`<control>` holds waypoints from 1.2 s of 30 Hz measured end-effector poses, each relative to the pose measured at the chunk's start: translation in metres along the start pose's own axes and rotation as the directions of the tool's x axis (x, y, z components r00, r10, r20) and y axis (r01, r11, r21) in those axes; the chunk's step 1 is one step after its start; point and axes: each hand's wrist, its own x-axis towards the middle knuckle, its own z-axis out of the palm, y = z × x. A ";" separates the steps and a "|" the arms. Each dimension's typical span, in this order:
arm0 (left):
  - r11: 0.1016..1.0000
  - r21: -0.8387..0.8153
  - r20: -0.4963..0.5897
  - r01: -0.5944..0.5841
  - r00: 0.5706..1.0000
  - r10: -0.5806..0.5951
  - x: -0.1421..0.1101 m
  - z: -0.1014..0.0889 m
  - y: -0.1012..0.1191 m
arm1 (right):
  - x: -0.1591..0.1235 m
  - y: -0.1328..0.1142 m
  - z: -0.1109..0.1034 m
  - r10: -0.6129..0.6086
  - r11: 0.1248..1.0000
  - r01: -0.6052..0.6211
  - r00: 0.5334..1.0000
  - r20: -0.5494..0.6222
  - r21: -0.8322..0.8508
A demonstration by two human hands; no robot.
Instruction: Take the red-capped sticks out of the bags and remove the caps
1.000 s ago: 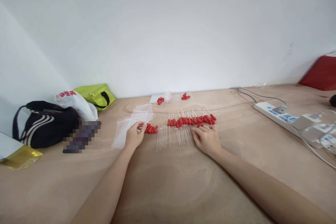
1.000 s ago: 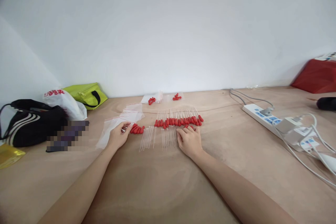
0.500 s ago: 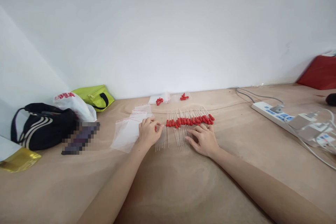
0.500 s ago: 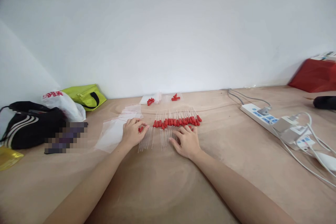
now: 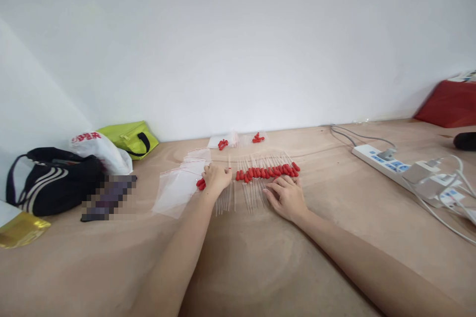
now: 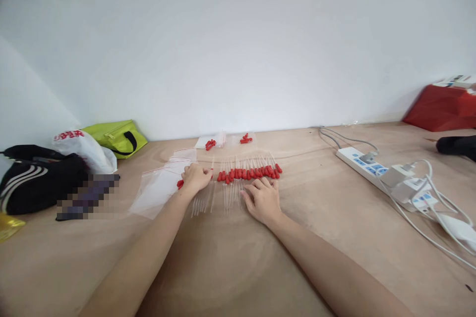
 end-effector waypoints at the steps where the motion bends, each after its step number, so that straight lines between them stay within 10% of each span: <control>1: 0.999 -0.015 -0.010 -0.040 0.999 0.039 -0.005 -0.004 -0.003 | 0.000 0.001 0.000 -0.005 1.000 0.005 1.000 -0.005 0.005; 5: 0.964 -0.088 -0.033 -0.252 0.968 0.250 -0.040 -0.016 -0.020 | -0.001 0.002 0.001 -0.030 0.997 0.034 0.998 -0.058 0.068; 15: 0.677 -0.074 -0.468 -0.732 0.625 0.625 -0.089 0.005 -0.029 | -0.002 -0.010 -0.007 -0.298 0.953 0.299 0.954 -0.021 0.053; 36: 0.589 -0.047 -0.478 -0.807 0.536 0.696 -0.087 0.003 -0.016 | -0.002 -0.017 -0.001 -0.376 0.923 0.373 0.927 0.012 0.090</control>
